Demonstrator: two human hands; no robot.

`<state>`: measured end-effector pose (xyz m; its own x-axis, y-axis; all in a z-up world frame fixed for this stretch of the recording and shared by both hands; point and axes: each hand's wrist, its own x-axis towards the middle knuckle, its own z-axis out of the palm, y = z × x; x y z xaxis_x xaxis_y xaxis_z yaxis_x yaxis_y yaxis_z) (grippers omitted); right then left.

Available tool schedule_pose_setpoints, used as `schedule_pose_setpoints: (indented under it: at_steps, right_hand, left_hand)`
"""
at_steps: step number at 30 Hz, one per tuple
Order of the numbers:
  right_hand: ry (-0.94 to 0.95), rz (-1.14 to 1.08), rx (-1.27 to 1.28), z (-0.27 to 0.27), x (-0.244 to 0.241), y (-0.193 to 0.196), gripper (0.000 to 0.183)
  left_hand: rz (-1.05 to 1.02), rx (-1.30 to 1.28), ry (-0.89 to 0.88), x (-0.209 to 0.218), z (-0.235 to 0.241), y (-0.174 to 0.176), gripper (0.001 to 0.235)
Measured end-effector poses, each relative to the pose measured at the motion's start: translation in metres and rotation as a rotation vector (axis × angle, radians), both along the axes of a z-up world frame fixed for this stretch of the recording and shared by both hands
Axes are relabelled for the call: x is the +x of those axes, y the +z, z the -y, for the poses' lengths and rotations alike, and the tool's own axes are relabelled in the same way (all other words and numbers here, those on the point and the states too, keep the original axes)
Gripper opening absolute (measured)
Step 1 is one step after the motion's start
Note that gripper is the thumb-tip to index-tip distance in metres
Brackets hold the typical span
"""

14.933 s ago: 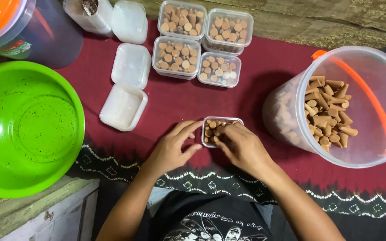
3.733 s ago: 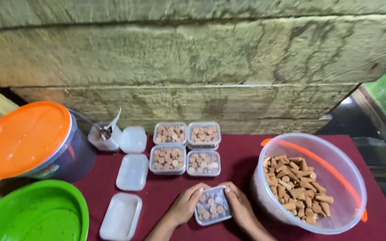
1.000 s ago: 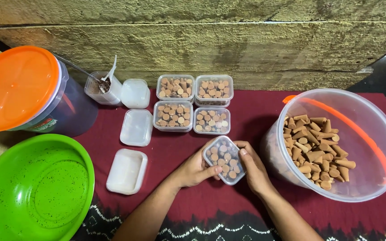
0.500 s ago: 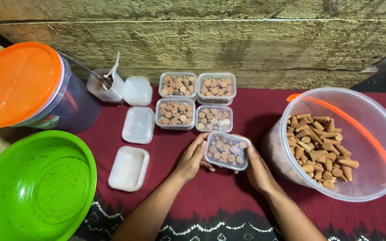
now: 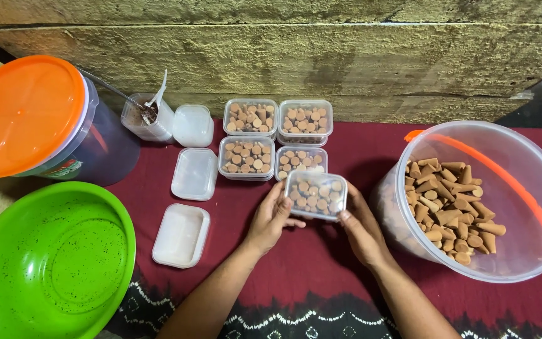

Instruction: Packing incense cones from a large bucket into small plastic containers and closing the lids.

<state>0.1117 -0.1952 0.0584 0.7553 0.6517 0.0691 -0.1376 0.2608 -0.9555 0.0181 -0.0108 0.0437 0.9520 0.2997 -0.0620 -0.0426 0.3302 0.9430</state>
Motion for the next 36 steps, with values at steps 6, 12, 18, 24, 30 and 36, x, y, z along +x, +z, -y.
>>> schedule_pose_setpoints:
  at_steps: [6, 12, 18, 24, 30, 36]
  right_hand:
    - [-0.069, 0.311, -0.342, 0.000, 0.009, -0.004, 0.070]
    - [-0.215, 0.299, -0.294, -0.008, 0.007, -0.024, 0.057]
    - [-0.370, 0.408, -0.319, -0.010, 0.009, -0.038, 0.016]
    - [-0.317, 0.451, -0.320, -0.007, 0.008, -0.029, 0.024]
    - [-0.261, 0.552, -0.434, -0.008, 0.005, -0.017, 0.057]
    - [-0.056, 0.614, -0.497, -0.023, -0.009, 0.013, 0.087]
  left_hand:
    - [0.025, 0.175, -0.013, 0.002, -0.006, -0.004, 0.089]
    - [-0.148, 0.383, 0.153, 0.004, -0.010, 0.005, 0.064]
    - [-0.139, 0.391, 0.230, 0.005, -0.010, -0.004, 0.044]
    - [-0.097, 0.461, 0.249, 0.004, -0.003, -0.001, 0.037]
    - [-0.023, 0.501, 0.239, 0.000, 0.004, 0.005, 0.060]
    - [-0.003, 0.626, 0.138, 0.000, -0.001, 0.009, 0.072]
